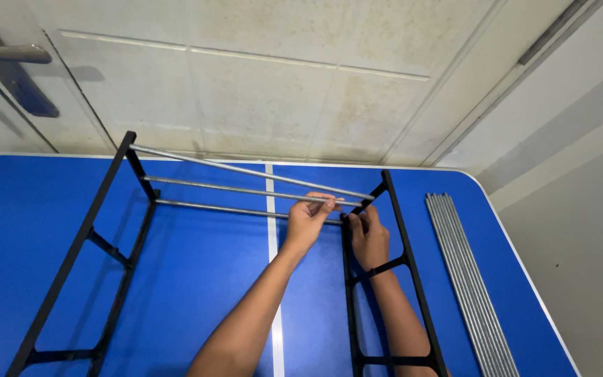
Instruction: The person assembles a metal rack by inserting multiple silver rods into slots on two black ladder-like frames. They place the rods one by one, aligning them horizontally between the frames on a blue table.
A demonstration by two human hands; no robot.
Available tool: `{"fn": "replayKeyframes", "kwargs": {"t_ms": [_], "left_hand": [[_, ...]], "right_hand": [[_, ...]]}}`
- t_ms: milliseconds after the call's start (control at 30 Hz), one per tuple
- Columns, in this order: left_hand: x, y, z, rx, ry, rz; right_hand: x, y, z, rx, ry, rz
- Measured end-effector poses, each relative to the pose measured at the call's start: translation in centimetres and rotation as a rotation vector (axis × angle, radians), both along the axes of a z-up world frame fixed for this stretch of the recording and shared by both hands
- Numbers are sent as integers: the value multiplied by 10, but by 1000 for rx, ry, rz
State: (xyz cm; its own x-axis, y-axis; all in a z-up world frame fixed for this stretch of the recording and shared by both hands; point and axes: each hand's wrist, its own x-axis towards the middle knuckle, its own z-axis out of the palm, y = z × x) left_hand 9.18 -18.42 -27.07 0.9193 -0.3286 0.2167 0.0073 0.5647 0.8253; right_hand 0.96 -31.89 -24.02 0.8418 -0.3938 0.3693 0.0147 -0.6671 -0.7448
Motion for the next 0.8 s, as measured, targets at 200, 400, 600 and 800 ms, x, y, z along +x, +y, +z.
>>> {"fn": "replayKeyframes", "kwargs": {"t_ms": [200,400,600,800], "left_hand": [[0,0,2,6,7,-9],[1,1,1,-7,12,-4],[0,-3,-2,-5,9,7],[-1,-6,-4,-30,20,3]], "right_hand": [[1,0,3,-62,54,-28],[2,1,4,-96,80,-36],[4,2,2,-147,26,-42],[4,6,1,-193,46,-67]]}}
